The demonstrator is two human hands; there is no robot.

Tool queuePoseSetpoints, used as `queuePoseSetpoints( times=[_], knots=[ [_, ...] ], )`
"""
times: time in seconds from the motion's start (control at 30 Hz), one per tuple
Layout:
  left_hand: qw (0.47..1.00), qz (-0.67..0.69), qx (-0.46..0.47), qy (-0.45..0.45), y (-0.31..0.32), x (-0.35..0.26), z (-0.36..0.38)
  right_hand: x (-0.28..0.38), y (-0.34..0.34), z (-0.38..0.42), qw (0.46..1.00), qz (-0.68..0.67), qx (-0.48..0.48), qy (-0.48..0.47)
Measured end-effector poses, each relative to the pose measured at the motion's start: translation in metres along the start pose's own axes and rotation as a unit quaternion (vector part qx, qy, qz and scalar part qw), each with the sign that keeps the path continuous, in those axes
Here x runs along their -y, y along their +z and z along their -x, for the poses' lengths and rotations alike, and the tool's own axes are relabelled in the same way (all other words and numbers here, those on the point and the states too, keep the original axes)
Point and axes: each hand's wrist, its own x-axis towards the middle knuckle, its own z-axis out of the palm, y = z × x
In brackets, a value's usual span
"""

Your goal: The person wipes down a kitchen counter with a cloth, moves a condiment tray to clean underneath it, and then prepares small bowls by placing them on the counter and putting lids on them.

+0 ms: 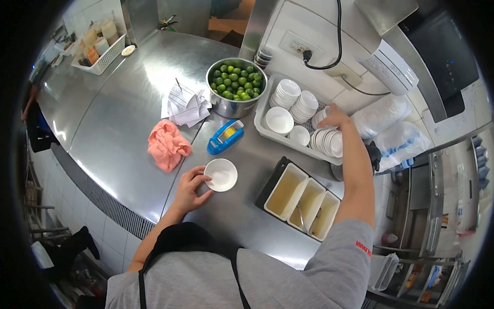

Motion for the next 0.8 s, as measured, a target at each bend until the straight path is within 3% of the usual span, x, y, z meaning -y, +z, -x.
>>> queuePoseSetpoints(
  times=[0.07,0.13,0.27,0.33,0.43,0.57,0.63,0.8],
  knots=[
    [1.000,0.001,0.003,0.000,0.000,0.001,0.000,-0.012,0.007,-0.014,0.999,0.003,0.006,-0.035],
    [1.000,0.004,0.003,0.002,0.001,0.001,-0.001,-0.028,0.014,-0.034,0.981,0.082,-0.136,-0.112],
    [1.000,0.015,0.013,-0.010,0.001,0.001,0.000,0.000,0.007,-0.006,0.995,-0.003,-0.095,-0.035],
    [1.000,0.019,0.017,-0.012,0.001,0.000,0.001,-0.003,-0.002,-0.011,0.998,0.018,0.028,-0.054],
    [1.000,0.003,0.007,-0.008,0.001,-0.001,-0.001,0.002,0.001,-0.011,0.997,0.037,-0.027,-0.063],
    [1.000,-0.002,0.010,0.003,0.000,0.000,0.001,0.005,0.000,-0.003,0.999,0.012,-0.021,-0.025],
    [1.000,-0.001,0.011,0.007,0.000,-0.001,-0.001,-0.005,-0.003,-0.016,0.989,0.120,-0.031,-0.083],
    [1.000,-0.003,0.008,0.002,0.001,-0.001,0.000,0.008,-0.008,-0.001,0.964,0.244,-0.073,-0.078]
  ],
)
